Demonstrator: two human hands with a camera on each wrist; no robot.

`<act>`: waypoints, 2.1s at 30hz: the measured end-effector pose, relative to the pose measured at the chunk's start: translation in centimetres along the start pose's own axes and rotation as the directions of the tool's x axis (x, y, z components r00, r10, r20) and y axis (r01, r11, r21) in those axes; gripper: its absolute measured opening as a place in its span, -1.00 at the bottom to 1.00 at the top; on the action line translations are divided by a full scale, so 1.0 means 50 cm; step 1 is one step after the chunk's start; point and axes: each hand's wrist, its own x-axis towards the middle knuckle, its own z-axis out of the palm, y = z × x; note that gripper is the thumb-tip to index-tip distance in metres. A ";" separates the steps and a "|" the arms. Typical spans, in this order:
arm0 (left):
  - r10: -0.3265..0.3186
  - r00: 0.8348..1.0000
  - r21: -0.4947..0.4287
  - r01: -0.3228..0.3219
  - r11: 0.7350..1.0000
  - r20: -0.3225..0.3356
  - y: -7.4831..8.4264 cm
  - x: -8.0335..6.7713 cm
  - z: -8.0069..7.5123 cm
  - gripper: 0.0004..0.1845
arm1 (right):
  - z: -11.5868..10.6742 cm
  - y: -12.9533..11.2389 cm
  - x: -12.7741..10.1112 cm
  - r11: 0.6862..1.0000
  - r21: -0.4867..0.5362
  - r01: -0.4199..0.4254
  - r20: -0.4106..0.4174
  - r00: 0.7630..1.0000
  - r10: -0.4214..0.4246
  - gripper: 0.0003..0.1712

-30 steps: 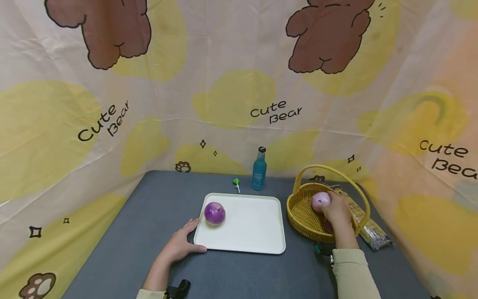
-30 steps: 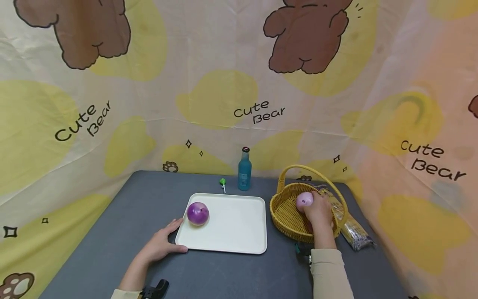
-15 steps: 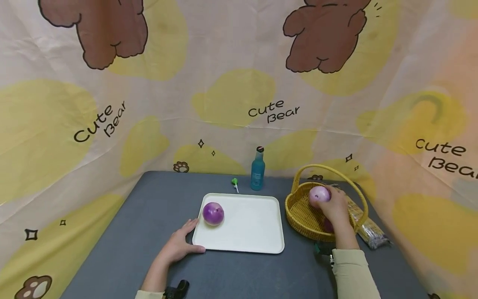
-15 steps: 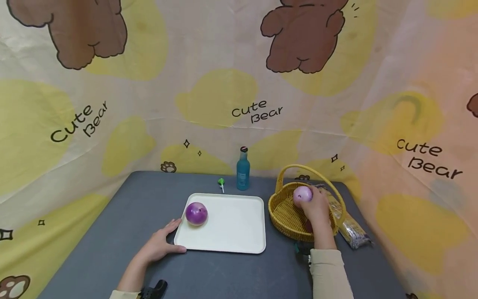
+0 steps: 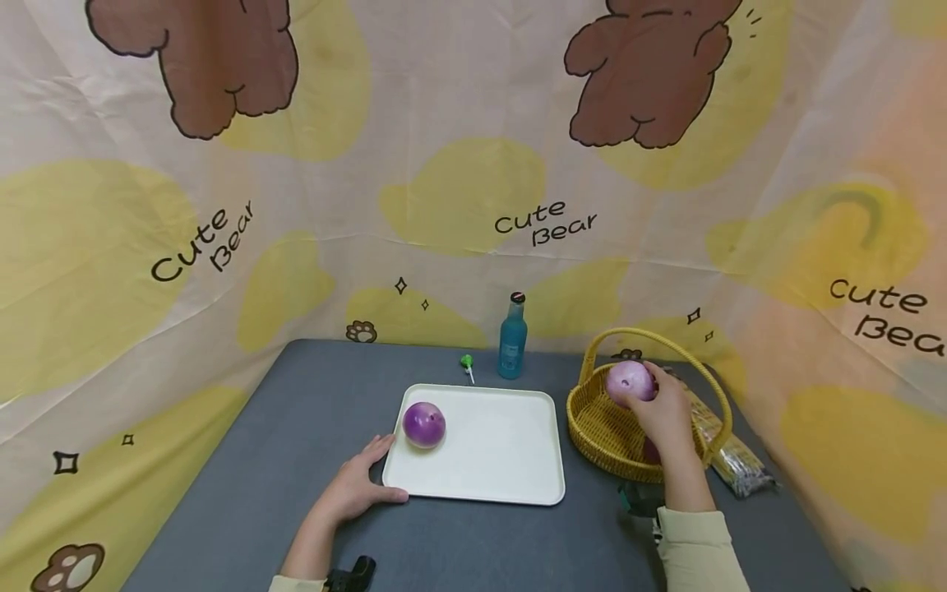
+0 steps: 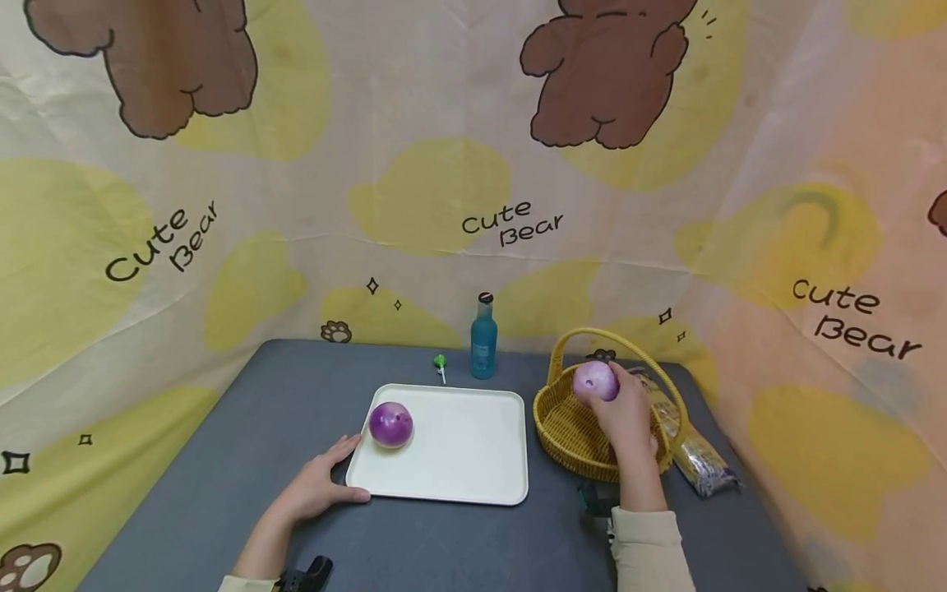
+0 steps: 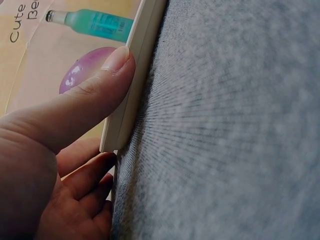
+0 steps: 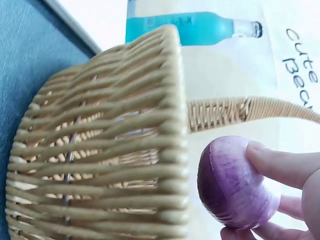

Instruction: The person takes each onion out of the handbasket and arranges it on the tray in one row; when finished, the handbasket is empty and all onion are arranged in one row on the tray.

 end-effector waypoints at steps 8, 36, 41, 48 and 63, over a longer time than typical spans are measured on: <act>0.000 1.000 -0.015 0.000 1.000 0.002 0.003 -0.004 0.001 0.21 | -0.003 -0.022 -0.023 0.999 -0.010 0.044 -0.040 0.998 -0.044 -0.14; 0.002 1.000 -0.016 -0.002 1.000 -0.007 0.005 -0.005 -0.001 0.22 | 0.024 -0.094 -0.064 0.993 0.046 0.107 -0.058 0.993 -0.104 -0.13; -0.002 1.000 -0.016 0.001 1.000 -0.012 0.006 -0.004 0.001 0.22 | 0.028 -0.107 -0.070 0.992 0.058 0.116 -0.039 0.993 -0.114 -0.13; -0.005 1.000 -0.009 0.004 1.000 -0.011 0.007 -0.006 0.000 0.22 | 0.040 -0.123 -0.078 0.986 0.072 0.148 -0.049 0.988 -0.144 -0.14; -0.002 1.000 0.004 0.002 1.000 -0.002 0.003 -0.002 0.002 0.21 | 0.070 -0.155 -0.088 0.981 0.095 0.167 0.003 0.986 -0.168 -0.13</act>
